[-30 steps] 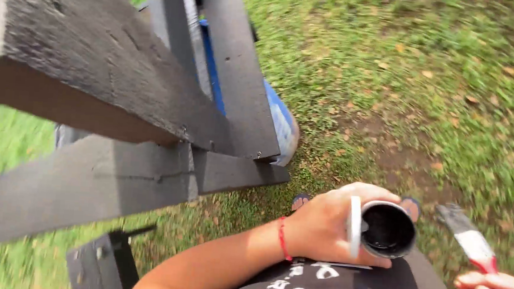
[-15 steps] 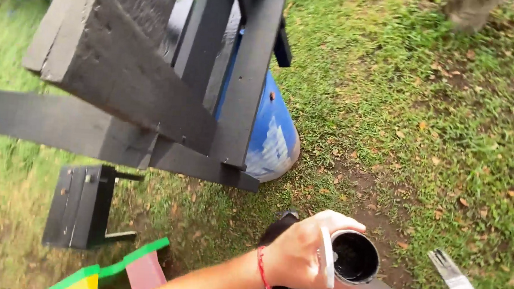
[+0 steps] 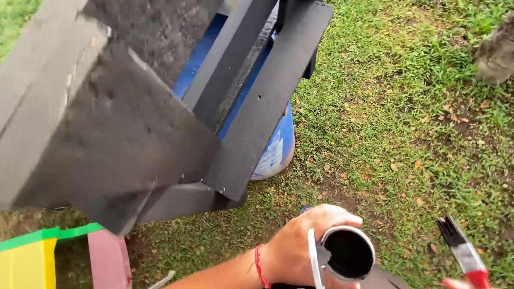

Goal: Painting a black wooden structure, likely a chair or stand, using a paintbrush and a small can of black paint.

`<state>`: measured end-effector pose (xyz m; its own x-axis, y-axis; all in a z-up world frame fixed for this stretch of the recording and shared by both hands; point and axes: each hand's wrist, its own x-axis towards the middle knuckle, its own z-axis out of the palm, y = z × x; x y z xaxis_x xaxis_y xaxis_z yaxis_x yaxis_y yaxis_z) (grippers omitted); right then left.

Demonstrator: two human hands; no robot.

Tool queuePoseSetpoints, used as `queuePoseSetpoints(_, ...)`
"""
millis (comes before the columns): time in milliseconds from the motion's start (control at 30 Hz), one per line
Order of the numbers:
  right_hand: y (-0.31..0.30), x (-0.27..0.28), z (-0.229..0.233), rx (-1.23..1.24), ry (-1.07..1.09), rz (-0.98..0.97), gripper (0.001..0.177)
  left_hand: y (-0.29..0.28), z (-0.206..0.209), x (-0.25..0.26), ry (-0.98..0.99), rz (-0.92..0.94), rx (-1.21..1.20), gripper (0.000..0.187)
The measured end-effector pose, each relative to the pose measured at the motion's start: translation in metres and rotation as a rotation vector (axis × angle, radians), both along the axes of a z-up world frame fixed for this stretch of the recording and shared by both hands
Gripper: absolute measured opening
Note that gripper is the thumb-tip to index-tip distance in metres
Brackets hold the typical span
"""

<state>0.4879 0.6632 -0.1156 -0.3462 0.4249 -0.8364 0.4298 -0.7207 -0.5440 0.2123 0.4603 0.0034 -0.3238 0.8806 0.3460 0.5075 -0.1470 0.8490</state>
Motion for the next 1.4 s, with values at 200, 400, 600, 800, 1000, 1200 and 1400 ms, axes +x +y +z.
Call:
queuePoseSetpoints(200, -0.003, -0.139, 0.093, 0.632, 0.468, -0.096, 0.012, 0.056, 0.022, -0.057, -0.010, -0.035, 0.076, 0.067)
queuePoseSetpoints(400, 0.041, -0.220, 0.088, 0.333, 0.469, -0.023, 0.016, 0.081, 0.013, -0.075, 0.143, 0.101, 0.039, 0.052)
queuePoseSetpoints(600, 0.086, -0.276, 0.094, -0.129, 0.529, 0.029, 0.036, 0.131, 0.011, -0.100, 0.144, 0.273, -0.060, 0.048)
queuePoseSetpoints(800, 0.169, -0.331, 0.091, -0.189, 0.489, 0.070, 0.039, 0.213, -0.004, -0.133, 0.265, 0.401, -0.187, 0.059)
queuePoseSetpoints(1000, 0.313, -0.389, 0.065, -0.118, 0.612, 0.165, 0.026, 0.314, -0.035, -0.186, 0.404, 0.517, -0.333, 0.081)
queuePoseSetpoints(1200, 0.435, -0.424, 0.009, -0.208, 0.758, 0.269, 0.026, 0.324, -0.062, -0.235, 0.384, 0.886, -0.706, 0.077)
queuePoseSetpoints(1400, 0.470, -0.448, -0.063, -0.299, 0.698, 0.369, 0.016, 0.321, -0.075, -0.265, 0.507, 1.235, -0.717, 0.065)
